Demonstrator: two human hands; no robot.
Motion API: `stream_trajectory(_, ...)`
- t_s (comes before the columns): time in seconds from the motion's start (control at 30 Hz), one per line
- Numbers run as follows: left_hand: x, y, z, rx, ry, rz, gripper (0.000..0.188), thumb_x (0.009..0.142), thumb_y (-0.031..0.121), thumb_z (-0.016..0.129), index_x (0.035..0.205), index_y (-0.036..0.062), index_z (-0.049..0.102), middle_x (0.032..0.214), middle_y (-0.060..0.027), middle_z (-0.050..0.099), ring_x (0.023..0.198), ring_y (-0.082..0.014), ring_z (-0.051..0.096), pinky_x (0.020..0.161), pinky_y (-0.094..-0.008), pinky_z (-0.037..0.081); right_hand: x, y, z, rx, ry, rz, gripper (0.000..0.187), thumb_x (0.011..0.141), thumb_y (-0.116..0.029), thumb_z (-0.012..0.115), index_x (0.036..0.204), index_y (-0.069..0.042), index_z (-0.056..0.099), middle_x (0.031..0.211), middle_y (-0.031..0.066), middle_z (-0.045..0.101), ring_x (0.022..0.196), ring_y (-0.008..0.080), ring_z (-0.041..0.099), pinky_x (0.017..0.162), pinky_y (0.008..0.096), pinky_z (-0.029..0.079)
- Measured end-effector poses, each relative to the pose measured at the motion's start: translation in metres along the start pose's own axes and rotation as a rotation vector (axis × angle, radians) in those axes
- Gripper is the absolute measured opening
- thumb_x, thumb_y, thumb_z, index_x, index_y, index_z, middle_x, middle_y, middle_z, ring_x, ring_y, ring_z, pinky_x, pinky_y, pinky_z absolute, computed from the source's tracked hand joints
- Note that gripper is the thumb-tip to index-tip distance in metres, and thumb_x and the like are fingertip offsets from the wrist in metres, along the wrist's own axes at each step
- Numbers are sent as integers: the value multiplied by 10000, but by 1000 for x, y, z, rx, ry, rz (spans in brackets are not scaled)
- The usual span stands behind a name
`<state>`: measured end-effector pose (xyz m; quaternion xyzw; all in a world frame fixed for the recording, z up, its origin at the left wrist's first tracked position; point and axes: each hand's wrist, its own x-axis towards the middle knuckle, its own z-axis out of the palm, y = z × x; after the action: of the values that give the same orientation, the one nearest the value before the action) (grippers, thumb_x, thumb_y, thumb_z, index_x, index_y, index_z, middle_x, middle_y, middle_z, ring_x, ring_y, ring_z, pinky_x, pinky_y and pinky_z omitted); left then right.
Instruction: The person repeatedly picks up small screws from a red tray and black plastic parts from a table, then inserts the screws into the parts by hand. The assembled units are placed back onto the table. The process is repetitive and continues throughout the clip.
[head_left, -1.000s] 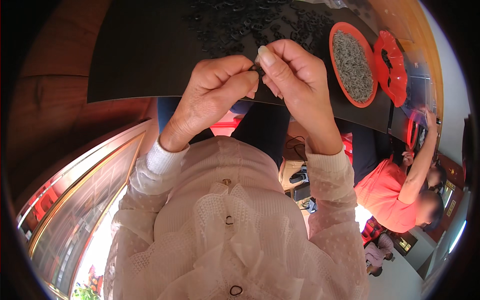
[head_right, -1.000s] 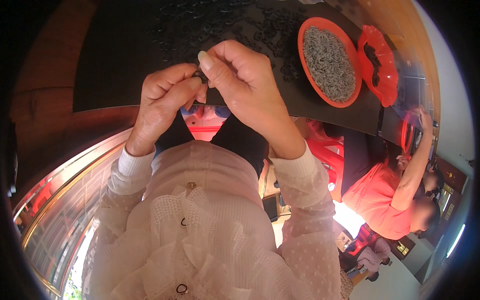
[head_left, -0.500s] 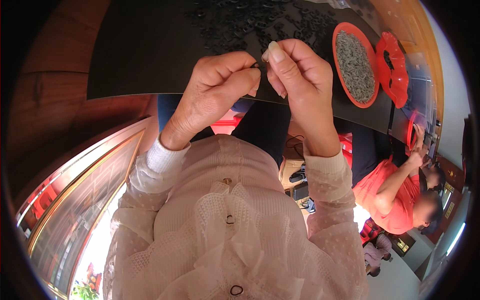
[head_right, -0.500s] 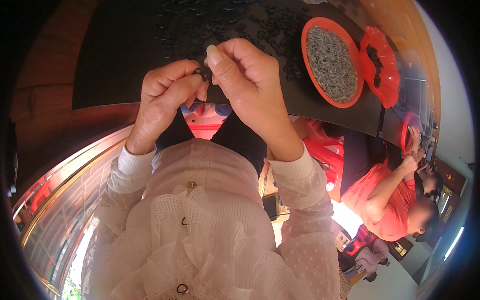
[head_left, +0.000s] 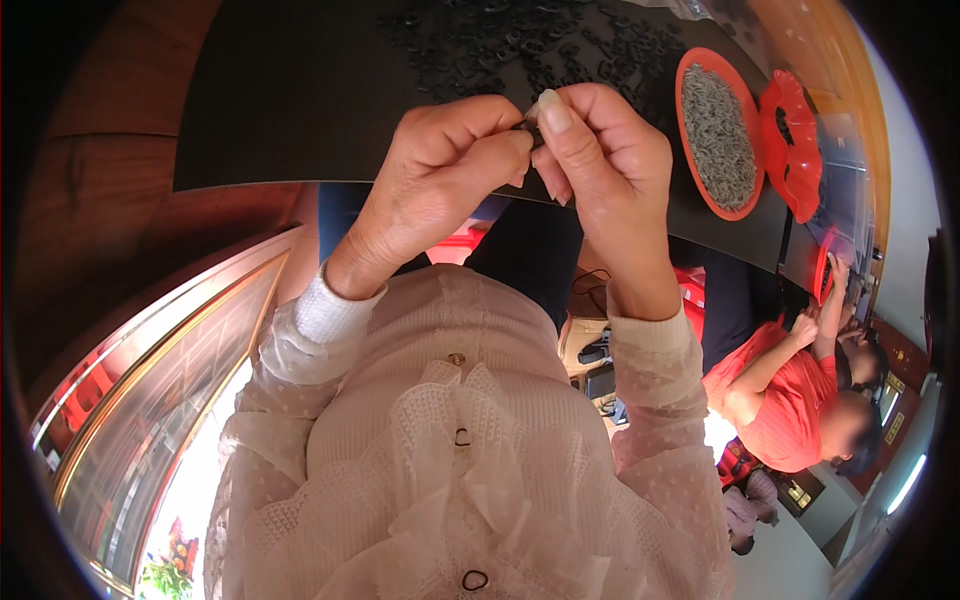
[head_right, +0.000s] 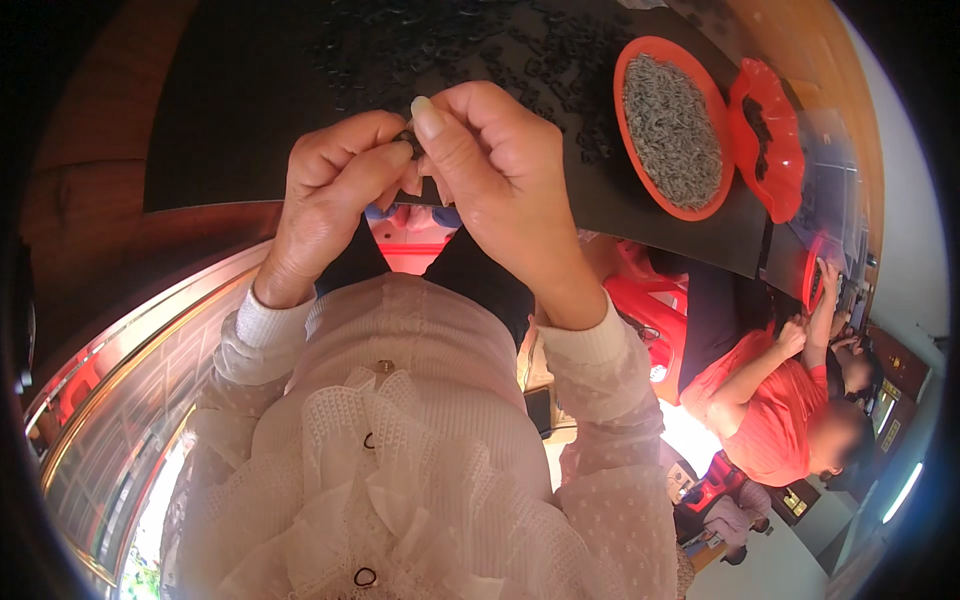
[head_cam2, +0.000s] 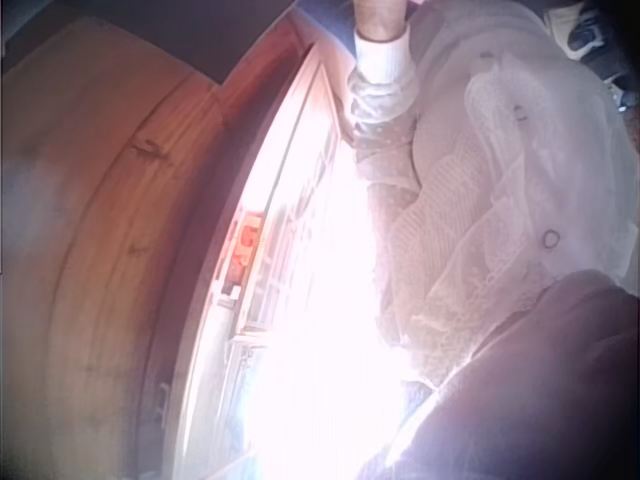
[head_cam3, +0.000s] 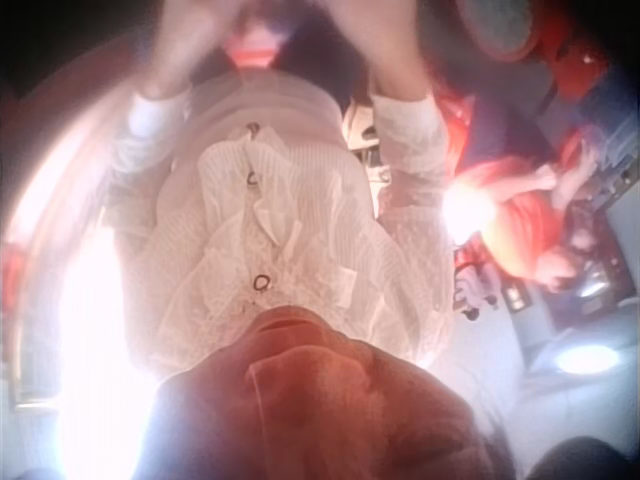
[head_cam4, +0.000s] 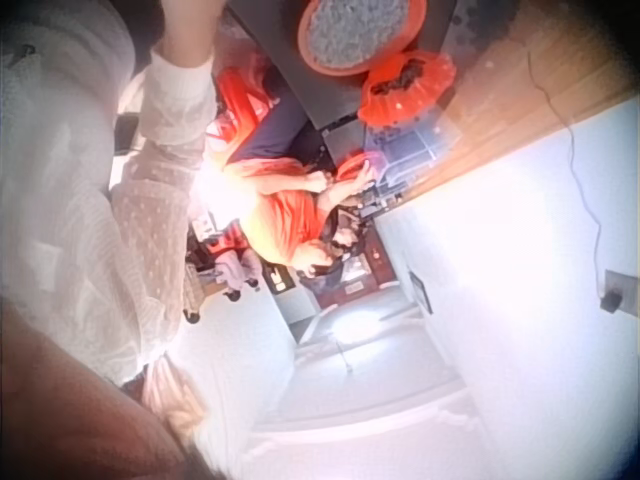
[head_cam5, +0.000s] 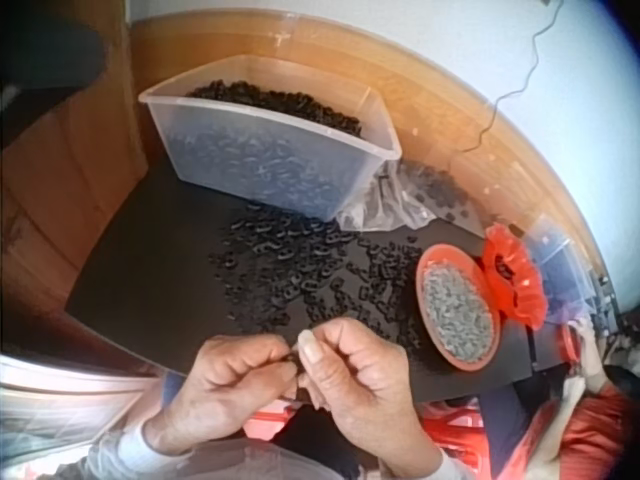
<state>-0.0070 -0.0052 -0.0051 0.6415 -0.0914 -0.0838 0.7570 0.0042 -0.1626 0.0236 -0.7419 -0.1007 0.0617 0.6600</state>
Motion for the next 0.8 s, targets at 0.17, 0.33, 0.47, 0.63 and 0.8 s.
stream_trajectory(0.17, 2, 1, -1, -27, -8, -9, 150, 862, 75, 536, 740, -4, 571, 643, -27, 571, 619, -63, 522, 563, -228, 419, 3, -2, -7, -24, -19, 2, 147, 931, -141, 590, 908, 1, 619, 655, 14, 605, 520, 30, 492, 459, 186, 380)
stream_trajectory(0.33, 4, 3, -2, -29, -34, -4, 156, 850, 64, 525, 717, -12, 558, 646, -38, 573, 625, -71, 533, 582, -231, 435, 5, -4, -9, -45, -51, 9, 142, 930, -141, 590, 903, -5, 618, 660, 11, 607, 524, 28, 485, 461, 187, 379)
stream_trajectory(0.47, 4, -3, -3, 0, -36, 44, 127, 856, 45, 502, 828, -13, 612, 688, -40, 607, 551, -60, 484, 505, -212, 388, 5, -7, -9, -63, -67, 31, 136, 930, -137, 587, 889, -10, 611, 661, 7, 599, 540, 27, 489, 473, 189, 384)
stream_trajectory(0.63, 5, -2, -3, 4, -47, 34, 131, 857, 44, 496, 817, -14, 607, 686, -38, 602, 551, -57, 482, 504, -214, 392, 5, -6, -8, -111, -60, -1, 139, 928, -119, 589, 851, -3, 583, 658, -8, 561, 582, 29, 481, 509, 191, 384)
stream_trajectory(0.8, 6, 3, -2, -44, -39, -25, 159, 851, 71, 526, 719, -14, 549, 632, -36, 563, 606, -71, 517, 560, -234, 420, 4, -4, -10, -209, -77, -54, 133, 915, -104, 599, 834, -7, 561, 639, 0, 506, 584, 46, 450, 515, 206, 373)
